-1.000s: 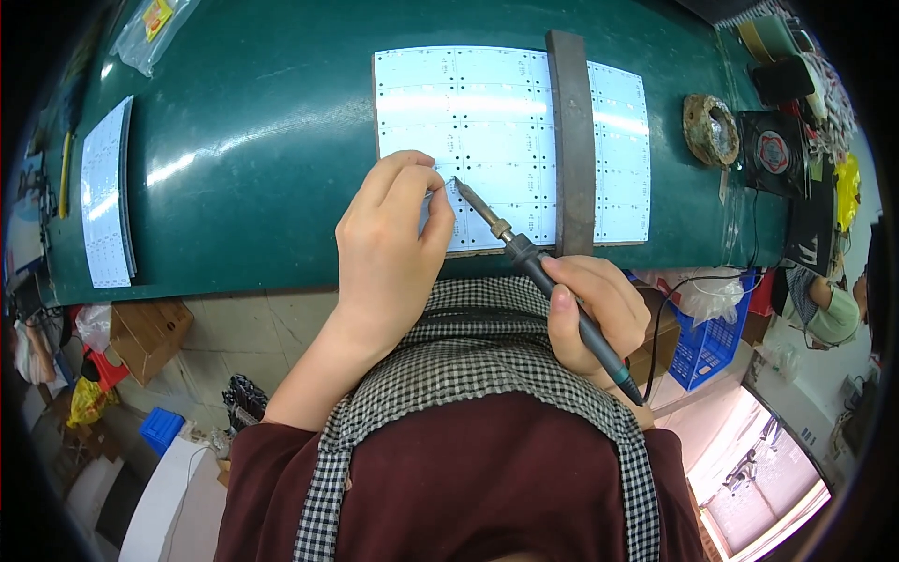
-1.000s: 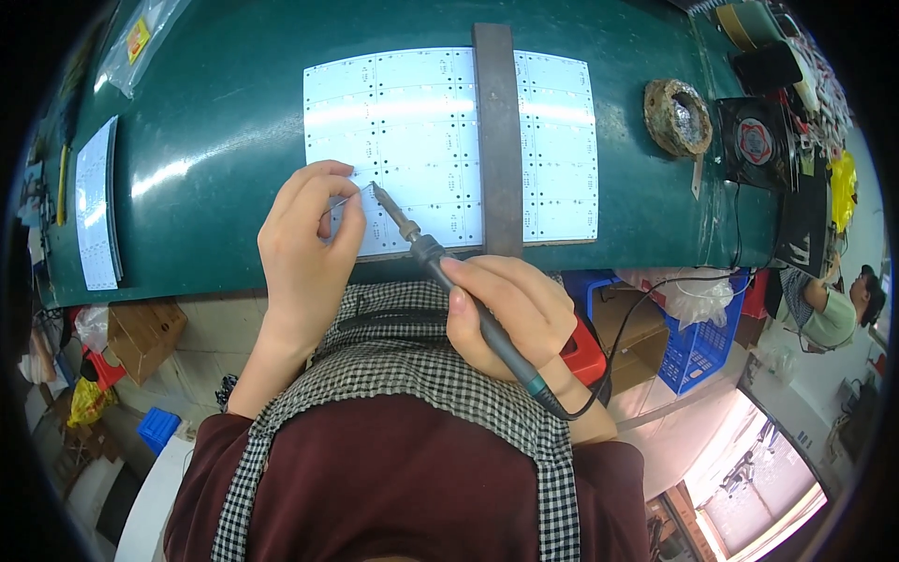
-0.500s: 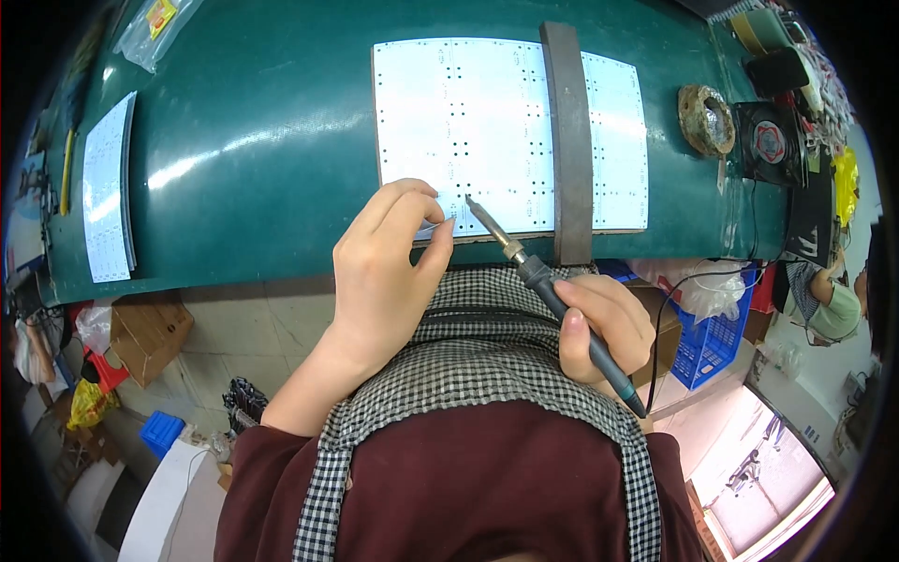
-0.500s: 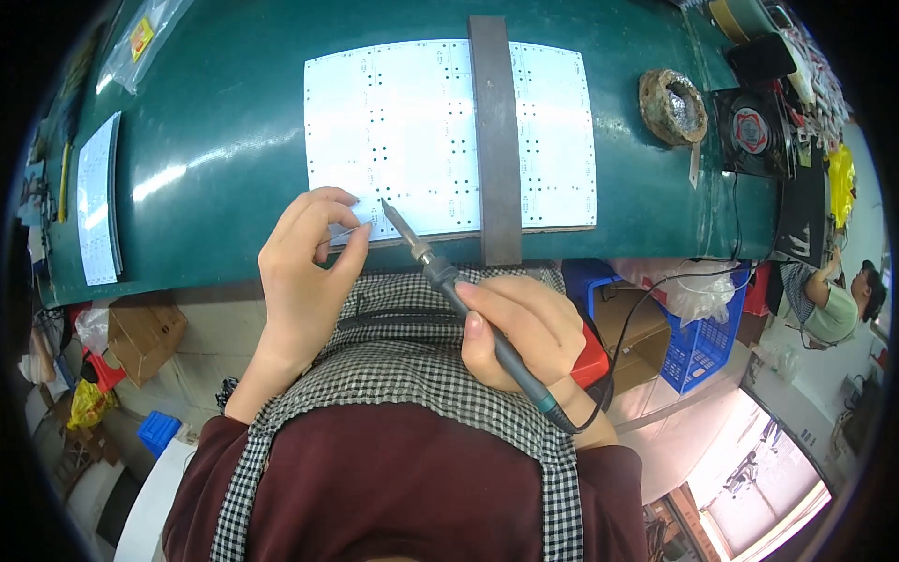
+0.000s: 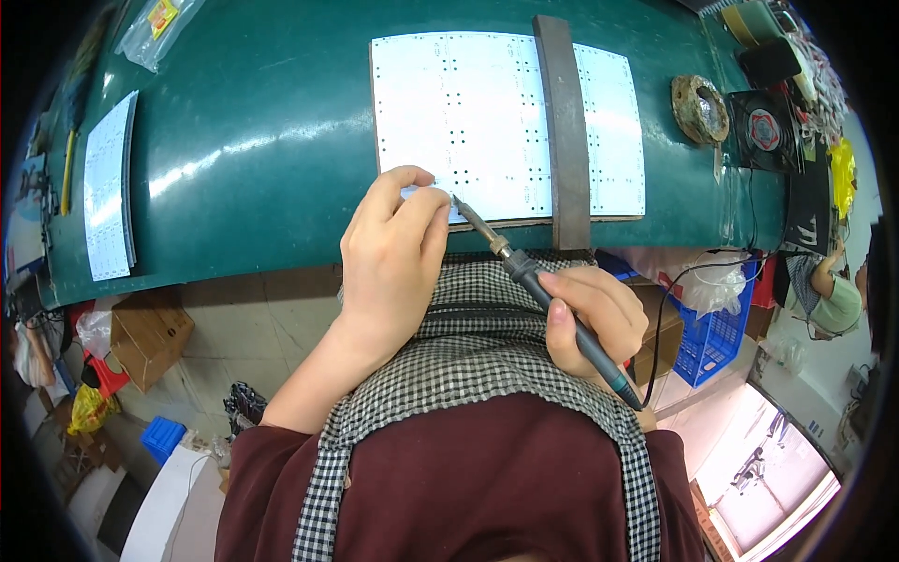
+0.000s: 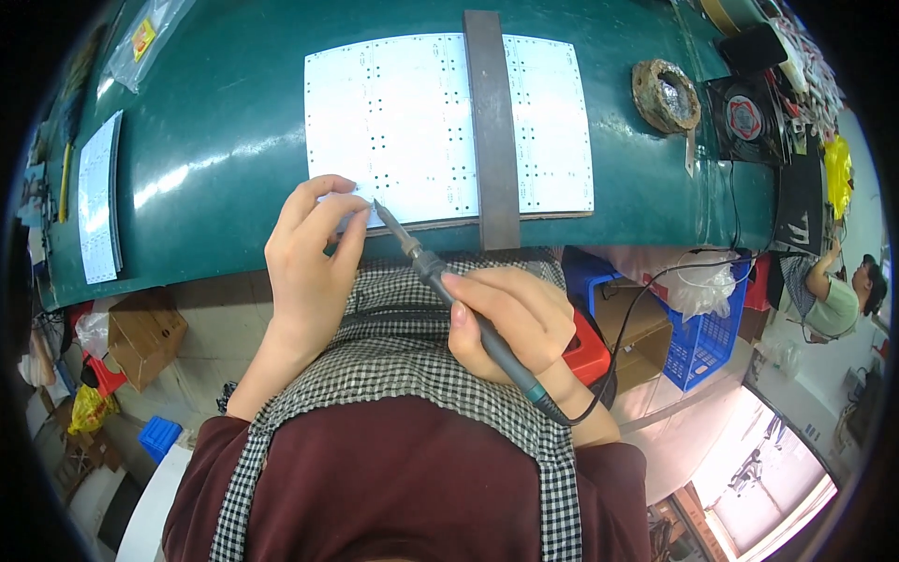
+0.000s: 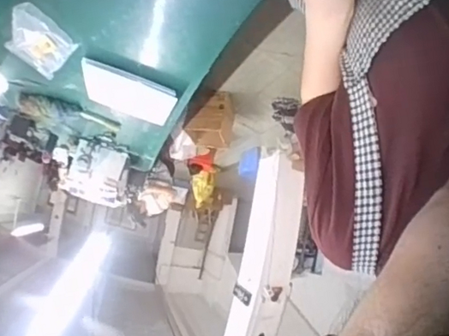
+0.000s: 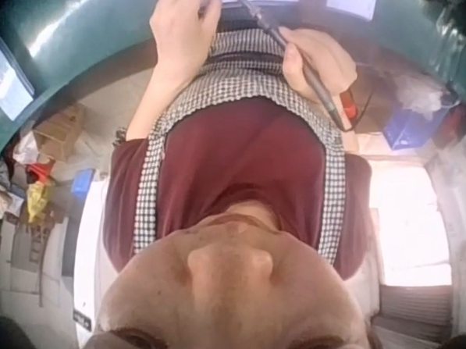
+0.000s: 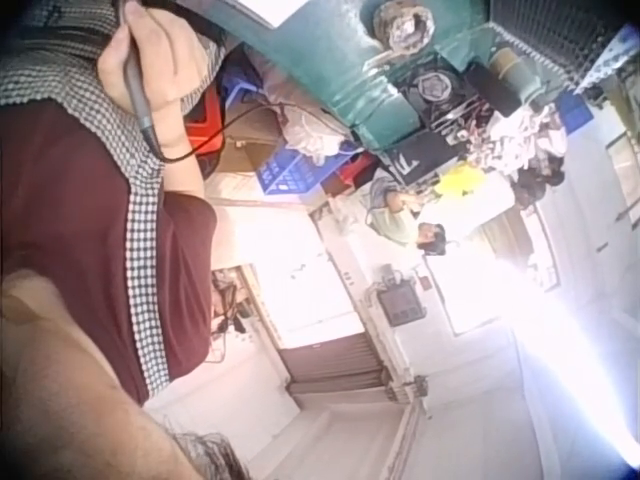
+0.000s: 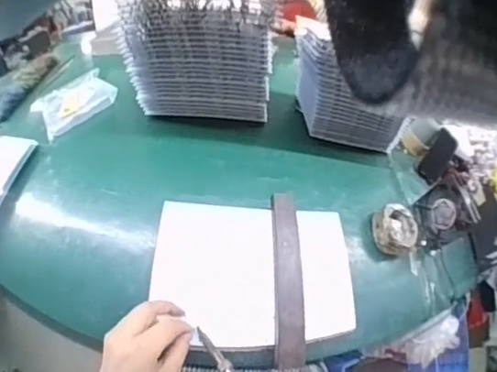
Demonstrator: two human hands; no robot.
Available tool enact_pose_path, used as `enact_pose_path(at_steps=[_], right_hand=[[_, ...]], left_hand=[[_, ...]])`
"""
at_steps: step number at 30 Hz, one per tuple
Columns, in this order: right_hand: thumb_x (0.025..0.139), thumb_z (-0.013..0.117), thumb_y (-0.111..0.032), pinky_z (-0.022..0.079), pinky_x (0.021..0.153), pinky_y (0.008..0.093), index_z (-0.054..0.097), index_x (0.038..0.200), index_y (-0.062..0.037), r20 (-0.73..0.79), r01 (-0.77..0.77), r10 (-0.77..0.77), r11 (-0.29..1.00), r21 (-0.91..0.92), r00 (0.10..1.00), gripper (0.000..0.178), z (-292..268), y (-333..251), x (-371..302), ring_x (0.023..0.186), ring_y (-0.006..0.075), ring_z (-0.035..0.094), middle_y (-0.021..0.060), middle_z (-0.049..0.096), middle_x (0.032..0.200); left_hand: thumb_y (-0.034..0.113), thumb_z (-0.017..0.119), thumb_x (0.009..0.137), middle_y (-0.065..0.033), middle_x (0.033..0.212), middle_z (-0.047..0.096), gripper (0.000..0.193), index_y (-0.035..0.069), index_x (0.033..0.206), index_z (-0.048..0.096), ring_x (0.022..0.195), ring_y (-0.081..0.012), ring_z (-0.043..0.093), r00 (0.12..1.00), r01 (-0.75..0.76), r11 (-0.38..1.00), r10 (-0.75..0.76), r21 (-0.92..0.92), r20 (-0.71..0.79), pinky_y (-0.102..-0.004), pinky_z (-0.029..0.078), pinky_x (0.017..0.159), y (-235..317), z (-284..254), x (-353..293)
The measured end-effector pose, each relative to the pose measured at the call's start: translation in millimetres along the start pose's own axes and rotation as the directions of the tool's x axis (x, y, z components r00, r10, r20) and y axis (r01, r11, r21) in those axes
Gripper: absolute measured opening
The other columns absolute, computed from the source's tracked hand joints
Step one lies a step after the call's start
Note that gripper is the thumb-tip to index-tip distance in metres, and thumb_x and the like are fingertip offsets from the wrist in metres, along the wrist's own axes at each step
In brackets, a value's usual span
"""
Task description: The person solders components onto white circuit board panels at a workbench using a soldering iron and solder wire.
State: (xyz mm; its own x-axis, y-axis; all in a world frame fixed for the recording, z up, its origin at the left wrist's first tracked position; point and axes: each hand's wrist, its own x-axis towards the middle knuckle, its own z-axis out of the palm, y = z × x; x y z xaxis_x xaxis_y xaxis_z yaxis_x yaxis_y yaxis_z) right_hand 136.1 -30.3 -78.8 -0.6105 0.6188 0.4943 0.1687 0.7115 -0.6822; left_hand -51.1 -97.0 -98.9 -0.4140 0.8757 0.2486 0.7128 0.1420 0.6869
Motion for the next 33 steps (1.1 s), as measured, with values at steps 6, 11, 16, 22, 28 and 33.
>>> enact_pose_path(at_steps=[6,11,16,22,28,33], right_hand=[[0.073,0.064,-0.005,0.051,0.051,0.0287,0.067,0.088,0.0024,0.045,0.006,-0.005,1.0,-0.012,0.999,0.017,-4.4,-2.4,-3.2,0.058,0.0214,0.063,0.0104,0.065,0.074],[0.088,0.061,-0.023,0.051,0.053,0.0263,0.061,0.104,0.0079,-0.208,-0.094,0.124,0.985,0.147,0.97,0.034,-5.2,8.5,-13.7,0.06,0.017,0.064,0.0098,0.068,0.078],[0.081,0.071,-0.023,0.045,0.049,0.0258,0.058,0.108,-0.0043,-0.03,0.009,-0.023,0.926,-0.377,0.999,0.035,-10.3,41.3,30.2,0.058,0.0168,0.061,0.0068,0.064,0.075],[0.074,0.072,-0.032,0.049,0.049,0.0348,0.05,0.096,-0.009,0.037,-0.183,0.246,0.806,-0.564,0.969,0.039,8.0,46.5,64.3,0.064,0.026,0.063,0.009,0.061,0.078],[0.073,0.072,-0.017,0.049,0.055,0.0378,0.051,0.091,-0.0094,-0.05,-0.3,0.307,0.863,-0.408,0.951,0.029,8.5,56.4,69.9,0.063,0.0296,0.063,0.0114,0.061,0.072],[0.069,0.074,-0.014,0.048,0.054,0.0358,0.052,0.087,-0.008,-0.166,-0.232,0.175,0.865,-0.446,0.97,0.029,-53.2,65.0,51.3,0.061,0.0264,0.06,0.0092,0.058,0.071]], left_hand=[[0.0,0.067,0.075,-0.0102,0.096,0.064,0.006,0.001,0.081,0.066,0.065,-0.0192,0.06,0.997,0.07,0.991,-0.068,-0.116,0.019,-0.0305,0.05,0.061,-2.1,-3.9,0.6],[0.0,0.067,0.076,-0.0096,0.092,0.065,0.005,0.0,0.081,0.066,0.064,-0.0179,0.06,0.991,0.127,0.975,-0.117,-0.184,0.062,-0.0293,0.049,0.061,-0.3,-14.8,3.0],[-0.003,0.067,0.076,-0.005,0.074,0.055,0.011,0.0,0.085,0.061,0.059,-0.0126,0.048,0.983,0.178,0.969,-0.184,-0.172,-0.021,-0.0239,0.037,0.052,-4.8,-22.8,5.4],[0.004,0.062,0.087,0.0035,0.057,0.029,0.006,0.0,0.09,0.058,0.055,-0.0053,0.026,0.908,0.409,0.898,-0.418,-0.161,-0.027,-0.0233,0.024,0.048,-23.4,-35.2,19.1],[0.011,0.053,0.094,-0.0006,0.057,0.041,0.015,-0.003,0.091,0.057,0.055,-0.0061,0.031,0.934,0.351,0.925,-0.358,-0.144,-0.023,-0.0252,0.027,0.05,-28.8,-18.9,29.8],[0.011,0.053,0.094,0.0003,0.059,0.04,0.013,-0.002,0.09,0.053,0.056,-0.0065,0.032,0.917,0.399,0.91,-0.399,-0.112,0.017,-0.0255,0.027,0.05,-25.3,-16.1,37.5]])
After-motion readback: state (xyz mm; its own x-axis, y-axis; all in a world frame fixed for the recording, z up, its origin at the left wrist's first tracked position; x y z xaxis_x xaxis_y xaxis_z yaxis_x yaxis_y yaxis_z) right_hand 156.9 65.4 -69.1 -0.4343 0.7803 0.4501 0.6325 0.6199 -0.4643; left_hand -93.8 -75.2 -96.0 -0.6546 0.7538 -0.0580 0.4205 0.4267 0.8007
